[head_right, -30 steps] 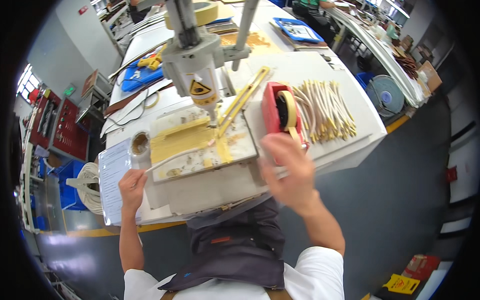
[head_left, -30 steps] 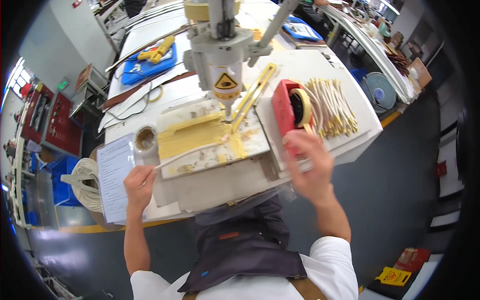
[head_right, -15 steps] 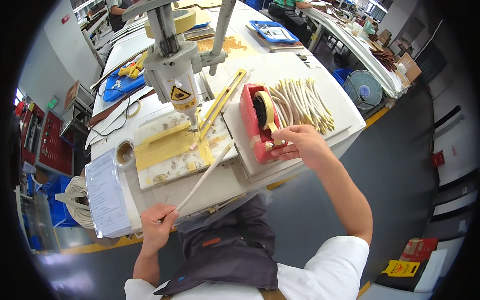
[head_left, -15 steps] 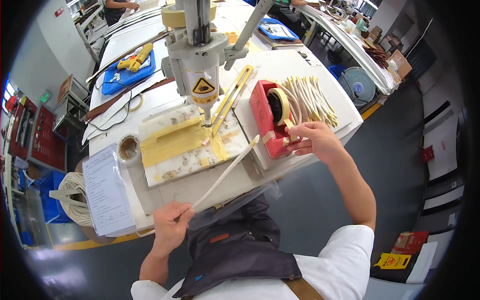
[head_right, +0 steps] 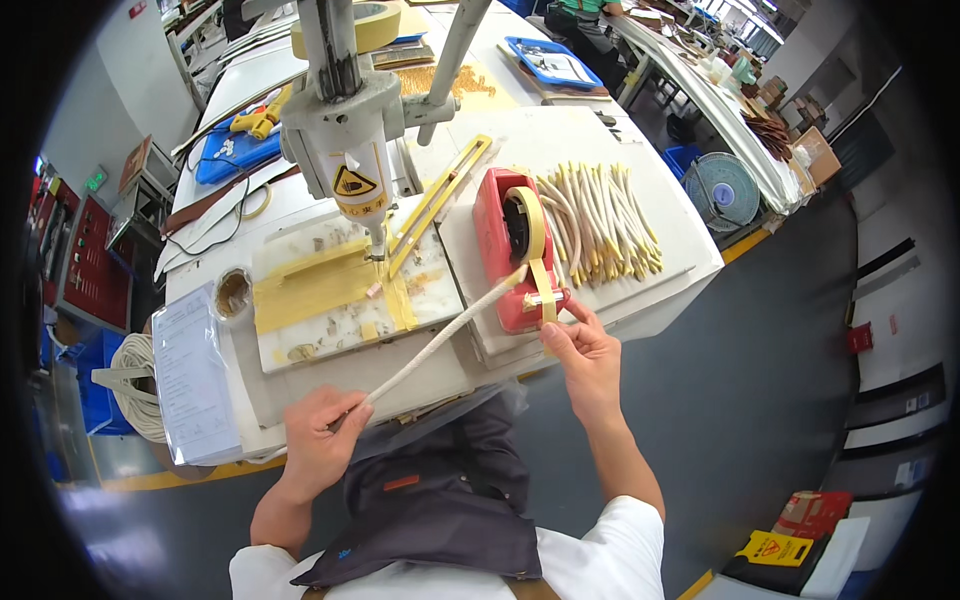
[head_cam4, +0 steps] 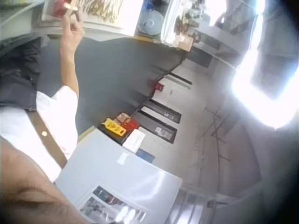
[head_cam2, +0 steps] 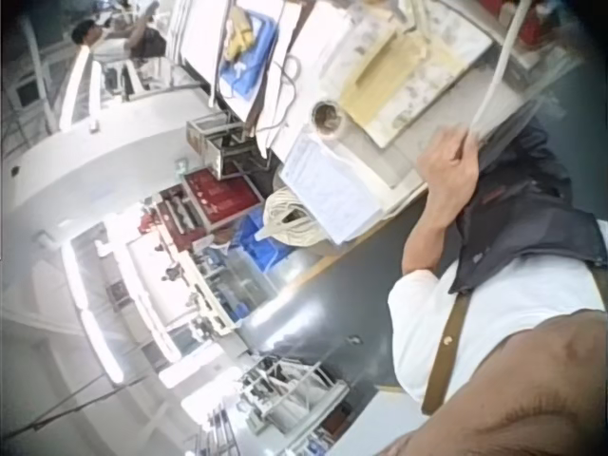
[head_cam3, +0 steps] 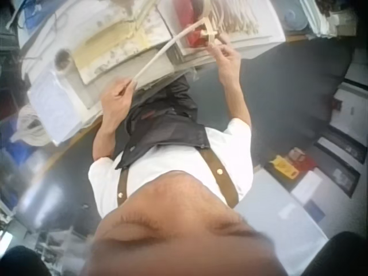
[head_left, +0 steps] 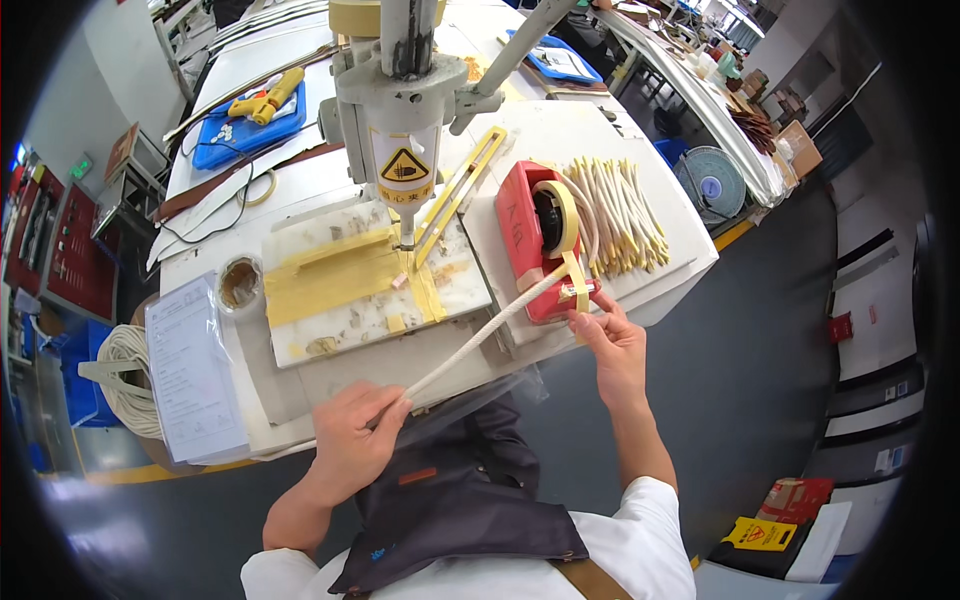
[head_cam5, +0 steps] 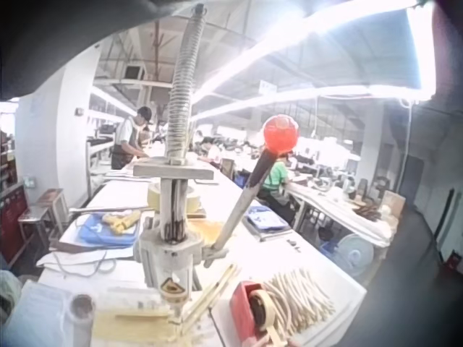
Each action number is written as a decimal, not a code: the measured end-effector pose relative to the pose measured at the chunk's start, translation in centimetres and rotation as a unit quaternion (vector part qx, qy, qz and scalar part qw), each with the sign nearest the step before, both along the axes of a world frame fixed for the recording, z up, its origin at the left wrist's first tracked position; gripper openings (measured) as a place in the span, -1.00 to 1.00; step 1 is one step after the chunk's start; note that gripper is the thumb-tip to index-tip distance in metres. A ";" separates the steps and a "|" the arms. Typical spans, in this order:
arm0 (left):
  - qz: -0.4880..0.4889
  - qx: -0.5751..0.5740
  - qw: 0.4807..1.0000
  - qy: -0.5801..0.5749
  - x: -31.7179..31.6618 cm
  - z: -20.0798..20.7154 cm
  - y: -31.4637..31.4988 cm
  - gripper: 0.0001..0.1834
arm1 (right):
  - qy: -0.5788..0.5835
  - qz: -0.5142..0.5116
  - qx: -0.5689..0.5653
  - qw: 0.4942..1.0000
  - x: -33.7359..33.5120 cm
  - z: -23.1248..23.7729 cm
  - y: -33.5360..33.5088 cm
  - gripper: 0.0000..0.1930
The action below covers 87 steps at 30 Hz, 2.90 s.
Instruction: The person repeatedly picks up white cables and yellow tape, wraps the tape around the cable ends, and uses a vertical press machine to secure the tape. The person then places the finished cables into a red container on the right side of the workstation.
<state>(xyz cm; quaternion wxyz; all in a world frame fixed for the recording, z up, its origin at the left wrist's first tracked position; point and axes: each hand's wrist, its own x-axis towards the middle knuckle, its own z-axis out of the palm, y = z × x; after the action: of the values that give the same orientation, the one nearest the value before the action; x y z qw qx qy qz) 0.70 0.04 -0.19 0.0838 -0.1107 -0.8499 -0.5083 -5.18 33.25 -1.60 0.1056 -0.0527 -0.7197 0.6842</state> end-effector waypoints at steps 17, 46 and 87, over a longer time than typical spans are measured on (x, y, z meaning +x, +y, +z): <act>0.004 0.008 0.999 0.036 0.5 -0.4 1.6 -0.83 | 0.066 0.296 0.160 0.939 4.4 3.0 -10.3 -0.86; -0.075 0.279 0.918 -0.270 1.1 -0.7 0.9 -0.87 | 0.160 0.354 0.278 0.879 2.9 2.8 -10.2 -0.83; -0.032 -0.132 0.939 0.315 1.5 -2.9 2.3 -0.59 | -0.094 0.304 -0.103 0.942 5.5 -0.9 -9.2 -0.65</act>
<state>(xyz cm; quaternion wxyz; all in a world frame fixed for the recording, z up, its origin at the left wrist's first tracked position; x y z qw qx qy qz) 2.24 2.36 -3.12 0.3155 -0.3022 -0.8354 -0.3335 0.31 24.06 -2.51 -0.1823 0.0940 -0.6335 0.7461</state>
